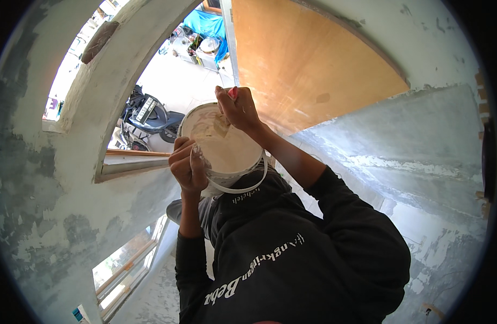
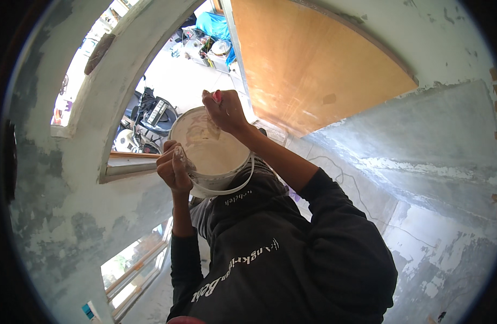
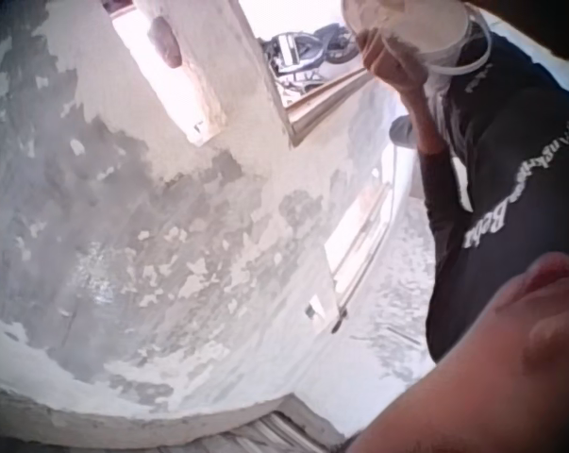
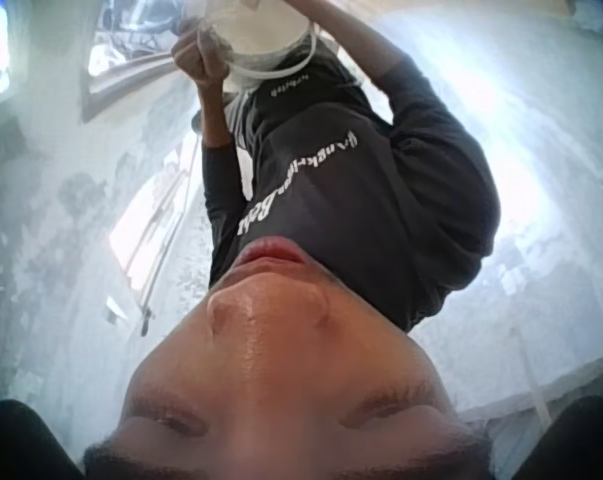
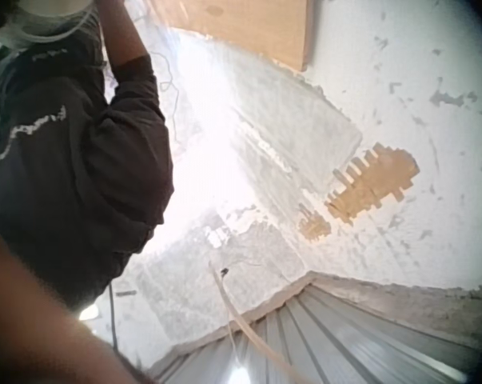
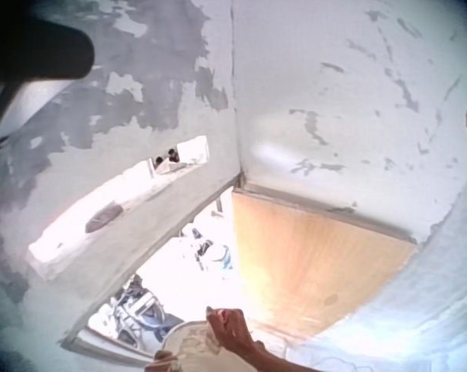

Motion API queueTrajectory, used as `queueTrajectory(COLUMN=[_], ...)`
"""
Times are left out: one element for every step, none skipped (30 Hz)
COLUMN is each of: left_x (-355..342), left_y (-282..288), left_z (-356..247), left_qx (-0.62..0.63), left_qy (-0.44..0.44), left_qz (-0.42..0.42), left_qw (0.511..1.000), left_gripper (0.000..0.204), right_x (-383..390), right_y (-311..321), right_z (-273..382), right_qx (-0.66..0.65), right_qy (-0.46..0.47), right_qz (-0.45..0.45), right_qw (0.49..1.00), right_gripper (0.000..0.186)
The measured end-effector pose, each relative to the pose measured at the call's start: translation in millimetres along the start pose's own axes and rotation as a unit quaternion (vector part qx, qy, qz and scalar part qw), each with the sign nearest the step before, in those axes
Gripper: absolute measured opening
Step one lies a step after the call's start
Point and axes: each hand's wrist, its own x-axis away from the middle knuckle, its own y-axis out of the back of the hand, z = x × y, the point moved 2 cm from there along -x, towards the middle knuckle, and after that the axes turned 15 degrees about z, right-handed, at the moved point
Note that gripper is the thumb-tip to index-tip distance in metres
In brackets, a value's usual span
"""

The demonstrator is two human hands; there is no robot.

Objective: The person applies a white coating to a ceiling using a brush while holding a bucket of material.

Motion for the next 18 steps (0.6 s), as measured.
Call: queueTrajectory(left_x=[0.1,-0.6,-0.9,-1.1,-1.2,-1.3,-1.4,-0.7,0.5,0.5,-0.4,-1.8,-3.3,-4.5,-3.7,-2.9,-2.3,-4.5], left_y=[0.0,-0.2,0.3,0.7,0.6,1.1,1.6,1.4,1.5,2.1,3.0,2.9,2.3,1.7,1.2,0.7,0.5,0.0], left_z=[-0.1,-0.2,-0.1,0.0,0.3,0.5,0.9,2.1,4.4,5.5,5.3,5.0,5.2,6.2,6.8,7.1,6.6,6.6], left_qx=[-0.006,-0.006,-0.006,-0.006,-0.007,-0.004,-0.001,-0.002,0.004,0.01,0.01,0.013,0.016,0.016,0.015,0.013,0.009,0.01], left_qy=[-0.009,-0.009,-0.009,-0.008,-0.007,-0.005,-0.002,-0.002,-0.002,-0.001,-0.001,0.004,0.008,0.008,0.013,0.017,0.016,0.016], left_qz=[-0.007,-0.006,-0.015,-0.024,-0.024,-0.027,-0.03,-0.03,-0.031,-0.031,-0.03,-0.021,-0.011,-0.01,-0.011,-0.012,-0.015,-0.007], left_qw=[1.0,1.0,1.0,1.0,1.0,1.0,1.0,1.0,1.0,0.999,0.999,1.0,1.0,1.0,1.0,1.0,1.0,1.0], left_gripper=[0.036,0.036,0.036,0.037,0.037,0.037,0.038,0.038,0.038,0.038,0.038,0.035,0.033,0.033,0.033,0.033,0.033,0.033], right_x=[-1.5,-2.4,-3.0,-3.5,-3.9,-4.6,-5.5,-6.1,-6.5,-6.3,-6.3,-6.7,-6.8,-6.7,-6.6,-5.9,-5.0,-5.2], right_y=[0.2,0.0,-1.0,-1.9,-2.3,-2.6,-2.8,-2.8,-2.6,-2.2,-1.7,-0.6,0.0,0.7,0.2,-0.6,-1.9,-1.9], right_z=[-2.4,-3.7,-2.9,-1.1,-0.4,-1.1,-1.6,-1.4,-0.5,1.3,2.5,1.6,1.9,2.4,2.1,2.8,3.2,2.3], right_qx=[-0.007,-0.013,-0.014,-0.011,-0.009,-0.01,0.015,0.039,0.038,0.059,0.081,0.081,0.117,0.152,0.152,0.155,0.159,0.159], right_qy=[-0.002,-0.004,-0.004,-0.009,-0.015,-0.014,0.0,0.015,0.015,0.018,0.02,0.02,0.068,0.114,0.118,0.14,0.163,0.164], right_qz=[0.003,0.006,0.006,0.006,0.006,0.007,0.011,0.014,0.015,0.026,0.037,0.037,0.037,0.037,0.04,0.048,0.055,0.056], right_qw=[1.0,1.0,1.0,1.0,1.0,1.0,1.0,0.999,0.999,0.998,0.996,0.996,0.99,0.981,0.98,0.977,0.972,0.972], right_gripper=[0.043,0.043,0.043,0.042,0.041,0.041,0.04,0.038,0.038,0.043,0.047,0.047,0.046,0.046,0.046,0.045,0.044,0.044])
